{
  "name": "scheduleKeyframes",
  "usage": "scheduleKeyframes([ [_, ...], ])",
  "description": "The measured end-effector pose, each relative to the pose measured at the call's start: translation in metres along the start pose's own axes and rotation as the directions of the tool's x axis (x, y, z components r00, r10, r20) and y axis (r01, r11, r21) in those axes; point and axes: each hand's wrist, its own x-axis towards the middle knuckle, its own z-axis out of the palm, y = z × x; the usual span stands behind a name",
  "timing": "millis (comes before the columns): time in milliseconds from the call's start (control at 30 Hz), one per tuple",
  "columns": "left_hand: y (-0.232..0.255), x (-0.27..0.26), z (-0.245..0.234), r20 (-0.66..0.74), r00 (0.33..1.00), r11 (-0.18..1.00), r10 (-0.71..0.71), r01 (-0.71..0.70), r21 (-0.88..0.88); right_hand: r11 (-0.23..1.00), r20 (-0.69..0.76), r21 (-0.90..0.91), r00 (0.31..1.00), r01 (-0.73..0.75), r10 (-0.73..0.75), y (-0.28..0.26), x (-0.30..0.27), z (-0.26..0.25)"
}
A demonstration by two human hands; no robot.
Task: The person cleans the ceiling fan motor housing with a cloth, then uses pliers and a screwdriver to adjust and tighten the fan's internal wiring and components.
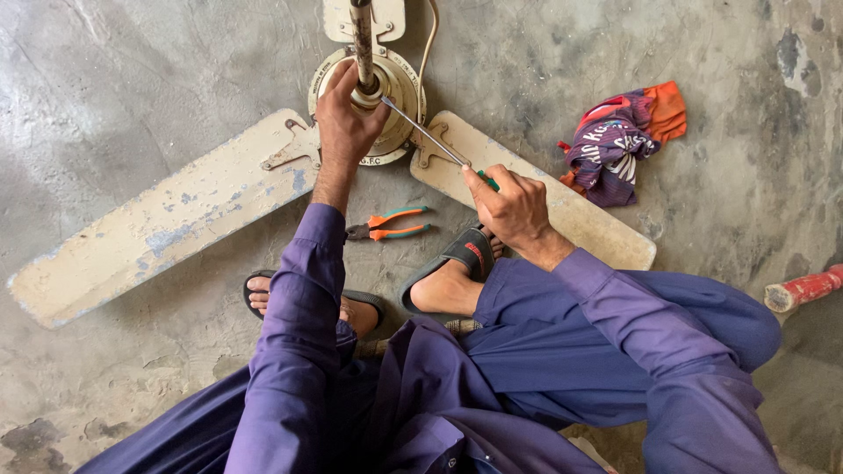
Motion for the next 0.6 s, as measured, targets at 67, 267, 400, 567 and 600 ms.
scheduleKeyframes([
  [67,0.001,0.000,-0.001,-0.001,1.000,1.000,0.009,-0.009,0.003,0.994,0.020,0.069,0.997,-0.080,0.079,0.000,0.001,0.003],
  [267,0.011,0.003,-0.010,0.020,0.999,0.999,0.029,-0.029,0.019,0.376,0.466,0.673,0.760,-0.637,0.454,0.024,0.006,0.018],
  [400,0.023,0.003,-0.019,0.018,1.000,1.000,0.021,-0.021,-0.009,0.691,0.219,0.597,0.912,-0.407,0.347,0.026,0.008,0.020],
  [567,0.027,0.001,-0.021,-0.004,0.999,0.999,0.036,-0.036,0.006,0.952,-0.010,0.245,0.981,-0.184,0.193,0.011,0.003,0.005],
  [600,0.026,0.001,-0.021,0.003,1.000,1.000,0.028,-0.028,-0.002,0.989,-0.056,0.108,0.992,-0.106,0.112,0.008,0.001,0.002],
])
